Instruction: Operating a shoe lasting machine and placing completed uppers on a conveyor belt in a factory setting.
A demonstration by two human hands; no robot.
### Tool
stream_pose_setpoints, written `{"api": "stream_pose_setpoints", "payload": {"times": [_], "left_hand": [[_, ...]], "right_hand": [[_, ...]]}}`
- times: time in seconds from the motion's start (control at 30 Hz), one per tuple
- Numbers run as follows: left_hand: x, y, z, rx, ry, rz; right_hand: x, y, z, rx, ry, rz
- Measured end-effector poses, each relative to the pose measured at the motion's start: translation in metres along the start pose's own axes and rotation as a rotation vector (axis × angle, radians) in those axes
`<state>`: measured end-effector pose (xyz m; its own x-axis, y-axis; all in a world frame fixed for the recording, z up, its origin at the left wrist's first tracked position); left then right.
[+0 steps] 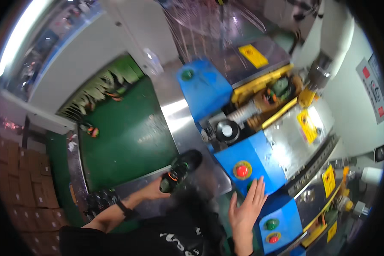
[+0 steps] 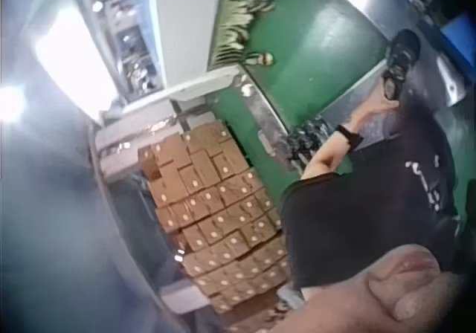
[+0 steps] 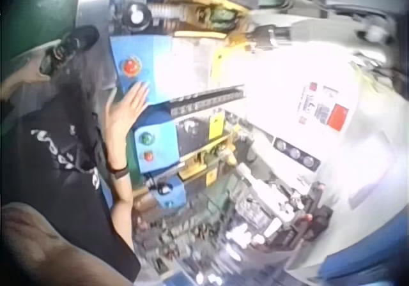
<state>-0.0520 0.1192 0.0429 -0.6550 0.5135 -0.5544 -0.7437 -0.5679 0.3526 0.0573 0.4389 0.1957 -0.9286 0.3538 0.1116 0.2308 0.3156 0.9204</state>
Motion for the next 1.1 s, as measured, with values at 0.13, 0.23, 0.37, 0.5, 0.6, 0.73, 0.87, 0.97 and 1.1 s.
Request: {"api": "stream_pose_setpoints", "payload": {"times": [0.13,0.23,0.37,0.5,0.6,0.73,0.87,0.97,1.1], "left_hand": [[0.008,-0.015,-0.01,-0.043,0.079,0.05],[-0.022,-0.027,-0.004,-0.615,0.01,0.019],[-0.127,-0.057,-0.01,-1.223,0.239,-0.002],[-0.193,-0.072,0.011,-0.981,-0.098,-0.104],[-0.207,-0.041,0.042,-0.911,-0.204,-0.15],[-0.193,0.035,0.081,-0.588,-0.816,0.134],[-0.172,0.061,0.069,-0.553,-0.805,-0.401],[-0.165,0.053,0.064,-0.592,-0.503,-0.309],[-0.189,0.026,0.108,-0.834,-0.183,-0.516]], "right_hand": [[-0.06,-0.003,-0.019,0.406,0.17,0.078],[-0.121,-0.046,-0.01,0.921,-0.026,-0.084],[-0.157,-0.11,-0.01,1.464,-0.441,-0.365],[-0.174,-0.148,-0.075,1.451,-0.322,-0.606],[-0.182,-0.163,-0.127,1.461,-0.368,-0.651],[-0.193,-0.182,-0.174,1.525,-0.51,-0.61],[-0.224,-0.178,-0.202,1.789,-0.828,-0.519],[-0.252,-0.156,-0.223,2.164,-1.061,-0.41],[-0.271,-0.12,-0.238,2.461,-0.661,-0.079]]}}
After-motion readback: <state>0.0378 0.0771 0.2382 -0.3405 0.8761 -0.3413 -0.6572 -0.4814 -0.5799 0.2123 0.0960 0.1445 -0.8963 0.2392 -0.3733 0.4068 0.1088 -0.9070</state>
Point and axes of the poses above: each hand's wrist, its own x-axis towards the middle knuckle, its own y-axis out of the back of the hand, z = x × y, the point moved 3 cm from there along x, towards the middle knuckle, and after that the axes turned 8 degrees about y, right-handed, at the moved point
